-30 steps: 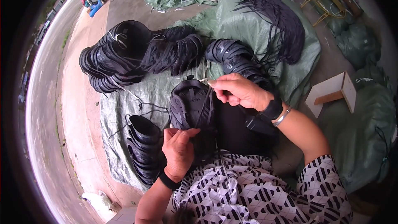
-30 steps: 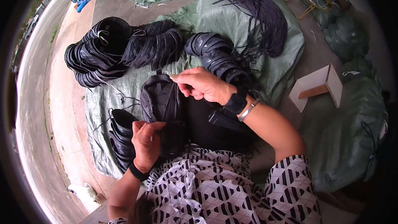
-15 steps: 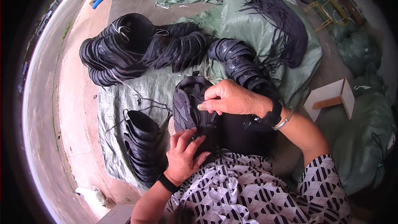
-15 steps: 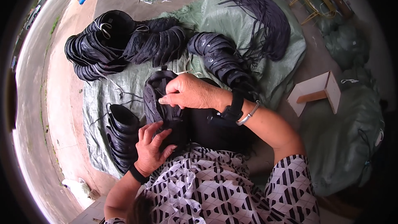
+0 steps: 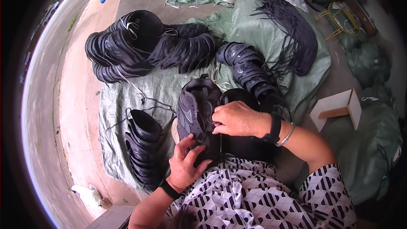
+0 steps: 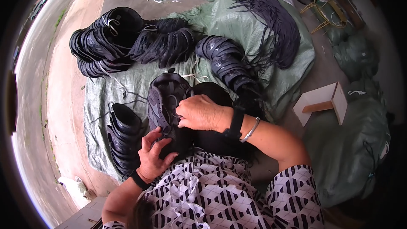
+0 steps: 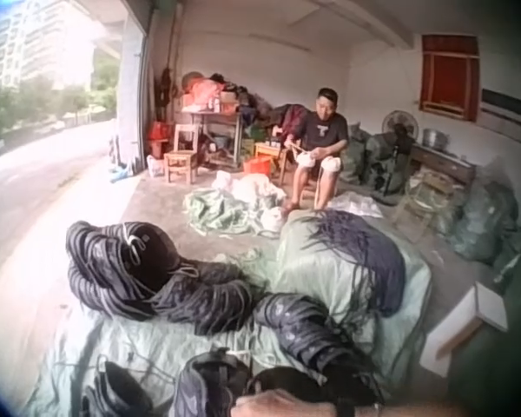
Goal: Insert laces into the eyelets of a black athletic shoe.
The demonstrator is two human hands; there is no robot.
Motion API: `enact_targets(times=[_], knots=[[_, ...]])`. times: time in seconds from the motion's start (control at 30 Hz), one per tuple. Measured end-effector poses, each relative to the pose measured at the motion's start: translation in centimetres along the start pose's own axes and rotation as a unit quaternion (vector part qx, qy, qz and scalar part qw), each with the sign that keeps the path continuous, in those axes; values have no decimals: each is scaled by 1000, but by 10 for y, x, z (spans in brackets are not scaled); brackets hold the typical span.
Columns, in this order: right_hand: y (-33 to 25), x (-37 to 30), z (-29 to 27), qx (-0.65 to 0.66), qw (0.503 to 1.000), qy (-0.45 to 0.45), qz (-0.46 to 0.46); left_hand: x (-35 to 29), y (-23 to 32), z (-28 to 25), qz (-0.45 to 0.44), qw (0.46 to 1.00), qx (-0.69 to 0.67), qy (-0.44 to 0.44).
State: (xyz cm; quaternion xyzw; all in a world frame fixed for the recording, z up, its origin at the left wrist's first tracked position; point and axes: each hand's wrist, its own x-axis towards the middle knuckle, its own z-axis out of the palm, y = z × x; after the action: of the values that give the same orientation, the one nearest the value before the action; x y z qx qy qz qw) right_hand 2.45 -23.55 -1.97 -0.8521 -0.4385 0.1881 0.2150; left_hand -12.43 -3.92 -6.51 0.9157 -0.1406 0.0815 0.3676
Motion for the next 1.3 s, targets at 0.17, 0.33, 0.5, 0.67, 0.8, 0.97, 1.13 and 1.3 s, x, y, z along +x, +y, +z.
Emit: enact_targets(times=[0.17, 0.33, 0.5, 0.67, 0.8, 0.97, 1.13, 1.3], knots=[[-5, -15, 21, -8, 995, 91, -45, 0, -12, -2, 28, 999, -28, -7], [1, -24, 26, 65, 985, 137, -79, 4, -9, -4, 24, 999, -35, -17], [3, -22, 11, 160, 980, 115, 2, 9, -9, -7, 9, 998, -62, 15], [7, -11, -25, 417, 903, 2, 105, 34, -8, -13, 40, 996, 26, 70], [-2, -5, -9, 429, 897, 47, 90, 43, -18, -18, 138, 986, 94, 26], [-4, -3, 19, 63, 988, 136, -20, 50, -22, -15, 162, 981, 102, 36], [-9, 1, 34, 90, 969, 226, -38, 51, -21, -2, 123, 985, 82, 86], [-14, 2, 26, -134, 975, 143, -103, 50, -22, 1, 103, 989, 80, 76]])
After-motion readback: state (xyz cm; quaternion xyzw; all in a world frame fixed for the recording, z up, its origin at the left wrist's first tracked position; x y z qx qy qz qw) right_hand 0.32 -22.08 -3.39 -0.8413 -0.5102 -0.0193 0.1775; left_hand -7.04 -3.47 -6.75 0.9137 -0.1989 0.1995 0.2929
